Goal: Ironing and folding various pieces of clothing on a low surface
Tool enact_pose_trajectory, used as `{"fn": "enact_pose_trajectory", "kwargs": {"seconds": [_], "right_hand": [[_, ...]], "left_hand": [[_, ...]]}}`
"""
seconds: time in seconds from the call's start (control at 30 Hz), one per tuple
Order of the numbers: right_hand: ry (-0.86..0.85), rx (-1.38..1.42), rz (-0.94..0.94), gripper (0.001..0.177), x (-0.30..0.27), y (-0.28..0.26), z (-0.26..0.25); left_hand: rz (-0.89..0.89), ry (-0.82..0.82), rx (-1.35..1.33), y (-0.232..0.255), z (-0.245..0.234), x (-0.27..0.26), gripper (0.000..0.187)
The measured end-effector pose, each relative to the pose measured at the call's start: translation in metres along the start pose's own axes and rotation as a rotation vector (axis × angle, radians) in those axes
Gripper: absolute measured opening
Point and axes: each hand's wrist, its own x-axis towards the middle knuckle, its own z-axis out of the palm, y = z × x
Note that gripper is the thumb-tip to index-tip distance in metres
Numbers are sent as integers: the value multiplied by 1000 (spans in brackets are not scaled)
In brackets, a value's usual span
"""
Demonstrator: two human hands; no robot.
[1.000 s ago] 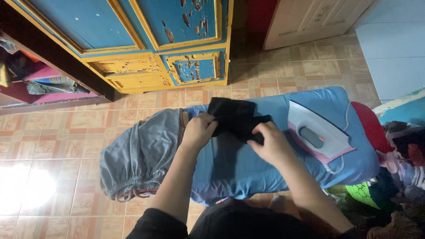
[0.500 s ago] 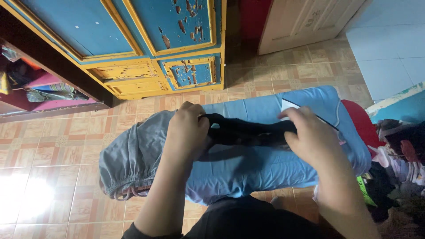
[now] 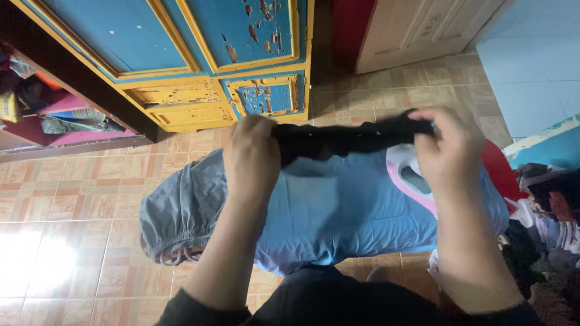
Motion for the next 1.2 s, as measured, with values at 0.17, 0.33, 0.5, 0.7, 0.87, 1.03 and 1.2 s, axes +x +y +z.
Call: {"fn": "enact_pose_trajectory", "kwargs": {"seconds": [0.17,0.33,0.5,0.7,0.87,1.03,1.2], "right_hand": [[-69,-5,179,36,-92,8,26],[-372,-74,435,37,-214,77,84],[-500,-338,231,45,-200,109,91],[-626,-596,154,44,-184,176,119],[-540,-475,499,37,-105,208,91],[-546,-186,659,50,-47,165,61],[-1048,-198,454,55,-86,77,102]], "left_hand": [[-24,-115,3,-16,26,-101,28],[-185,-514,-74,-63,98,-249,27],[-432,-568,33,-45,88,-223,43],[-803,-291,6,-84,147,-221,75],[-865,-342,-23,-92,154,-214,74],[-773,-328,-129,-113,173,-243,69],[-724,-257,-117,-94,161,-234,73]]}}
